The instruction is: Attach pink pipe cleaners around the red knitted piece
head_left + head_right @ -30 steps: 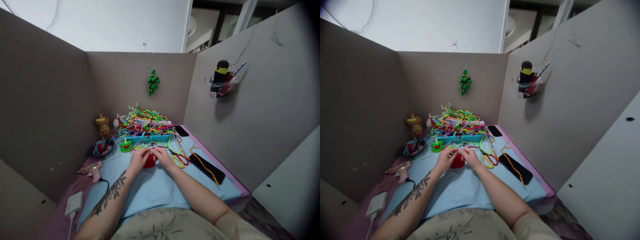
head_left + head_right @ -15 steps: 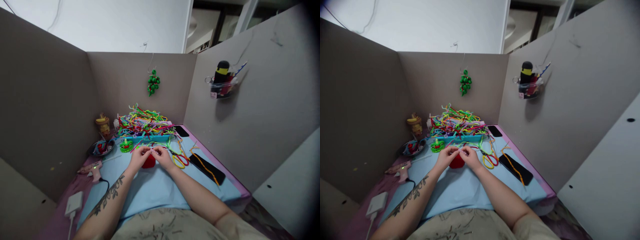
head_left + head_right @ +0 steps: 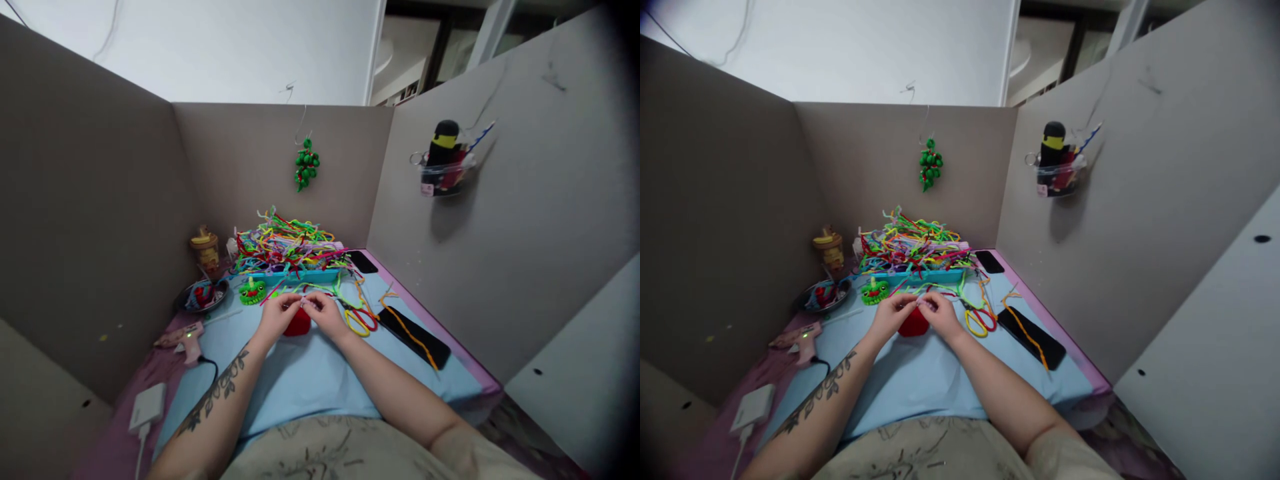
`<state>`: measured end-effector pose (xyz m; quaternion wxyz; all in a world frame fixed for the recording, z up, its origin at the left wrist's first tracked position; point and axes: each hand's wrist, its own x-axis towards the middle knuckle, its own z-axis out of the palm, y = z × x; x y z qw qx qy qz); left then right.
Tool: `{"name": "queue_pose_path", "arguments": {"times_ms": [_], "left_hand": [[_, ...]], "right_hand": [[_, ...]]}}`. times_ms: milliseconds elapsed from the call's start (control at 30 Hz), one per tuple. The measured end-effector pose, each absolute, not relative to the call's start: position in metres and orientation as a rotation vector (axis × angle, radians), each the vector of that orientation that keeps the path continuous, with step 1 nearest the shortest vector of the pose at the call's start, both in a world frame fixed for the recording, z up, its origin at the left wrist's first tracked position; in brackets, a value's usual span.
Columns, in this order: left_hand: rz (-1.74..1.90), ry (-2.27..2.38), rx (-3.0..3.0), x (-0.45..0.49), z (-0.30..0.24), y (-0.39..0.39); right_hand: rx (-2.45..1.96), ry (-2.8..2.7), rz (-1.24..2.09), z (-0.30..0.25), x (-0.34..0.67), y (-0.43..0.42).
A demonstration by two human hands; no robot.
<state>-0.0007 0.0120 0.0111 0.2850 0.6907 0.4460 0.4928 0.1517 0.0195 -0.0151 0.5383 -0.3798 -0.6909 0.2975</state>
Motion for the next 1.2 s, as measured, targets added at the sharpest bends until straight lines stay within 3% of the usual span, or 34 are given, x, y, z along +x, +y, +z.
{"name": "queue_pose_path", "arguments": {"times_ms": [1200], "left_hand": [[1.27,1.027,1.468,0.0015,0.0129,0.013]], "right_hand": [[-0.83,-1.768,0.403,-0.0132,0.1515,0.0145]]}}
